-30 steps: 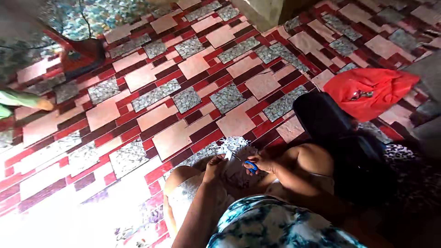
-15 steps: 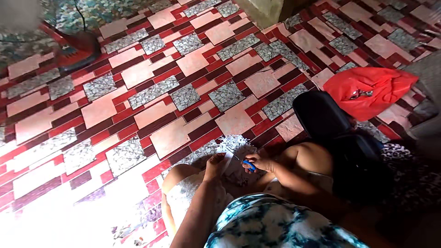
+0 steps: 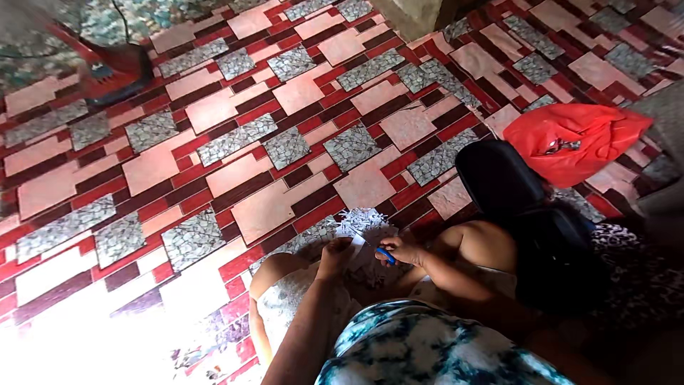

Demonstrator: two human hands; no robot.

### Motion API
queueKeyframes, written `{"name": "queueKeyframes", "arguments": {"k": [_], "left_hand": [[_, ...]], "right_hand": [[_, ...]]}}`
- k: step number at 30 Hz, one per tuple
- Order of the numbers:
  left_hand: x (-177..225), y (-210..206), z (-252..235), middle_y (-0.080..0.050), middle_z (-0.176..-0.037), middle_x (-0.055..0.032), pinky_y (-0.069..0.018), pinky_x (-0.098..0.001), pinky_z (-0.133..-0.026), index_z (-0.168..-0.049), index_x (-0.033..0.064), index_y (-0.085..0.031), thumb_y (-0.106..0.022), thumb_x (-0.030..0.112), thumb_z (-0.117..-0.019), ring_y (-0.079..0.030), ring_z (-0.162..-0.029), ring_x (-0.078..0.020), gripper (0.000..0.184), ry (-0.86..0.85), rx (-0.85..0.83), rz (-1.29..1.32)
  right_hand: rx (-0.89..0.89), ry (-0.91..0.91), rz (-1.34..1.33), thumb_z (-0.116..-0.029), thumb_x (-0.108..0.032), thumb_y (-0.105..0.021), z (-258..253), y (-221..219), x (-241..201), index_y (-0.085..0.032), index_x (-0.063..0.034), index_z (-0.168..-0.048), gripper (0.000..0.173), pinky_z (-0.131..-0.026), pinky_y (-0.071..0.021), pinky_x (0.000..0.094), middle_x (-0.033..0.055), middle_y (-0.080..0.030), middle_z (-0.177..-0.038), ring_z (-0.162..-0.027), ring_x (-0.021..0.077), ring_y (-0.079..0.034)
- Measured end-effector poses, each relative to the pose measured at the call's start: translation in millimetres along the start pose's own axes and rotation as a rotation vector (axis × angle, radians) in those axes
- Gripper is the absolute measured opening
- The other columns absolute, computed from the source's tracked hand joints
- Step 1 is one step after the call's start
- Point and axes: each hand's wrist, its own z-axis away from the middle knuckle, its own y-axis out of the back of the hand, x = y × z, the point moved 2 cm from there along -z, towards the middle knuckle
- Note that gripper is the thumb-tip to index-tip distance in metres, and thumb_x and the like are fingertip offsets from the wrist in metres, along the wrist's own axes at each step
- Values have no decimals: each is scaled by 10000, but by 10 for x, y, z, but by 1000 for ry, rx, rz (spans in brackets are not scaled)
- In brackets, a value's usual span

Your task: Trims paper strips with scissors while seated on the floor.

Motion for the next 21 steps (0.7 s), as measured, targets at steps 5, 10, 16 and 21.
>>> {"name": "queueKeyframes", "arguments": {"k": [5,10,16,21], "left_hand": [[43,-9,16,-701,-978,-91,-560,-259,-814,-1139,-56,-664,-687,-6,-910,-660,-861,-83,235,19,-2,-31],[55,-5,13,-697,-990,-93,-553,-246,-817,-1143,-61,-660,-684,-6,-912,-654,-869,-73,238,14,-4,-46],[54,-7,8,-704,-980,-87,-559,-242,-817,-1123,-57,-665,-702,-6,-907,-662,-863,-71,225,23,-2,-30],[45,-7,3,-704,-972,-78,-560,-245,-819,-1119,-56,-666,-709,3,-911,-662,-861,-70,220,22,-4,-25]], "right_hand": [[15,10,8,-1014,-261,-640,3,-7,3,-619,-15,-1171,293,-583,-485,221,11,-675,-830,-656,56,-606],[14,18,21,-998,-262,-662,-12,1,33,-622,-14,-1168,303,-585,-496,222,13,-681,-841,-662,56,-616],[31,45,19,-986,-250,-680,-22,0,49,-625,-5,-1150,300,-591,-495,212,0,-663,-807,-644,45,-603],[104,70,17,-958,-135,-707,1,8,34,-635,36,-1152,269,-619,-523,198,17,-668,-825,-635,27,-597]]}}
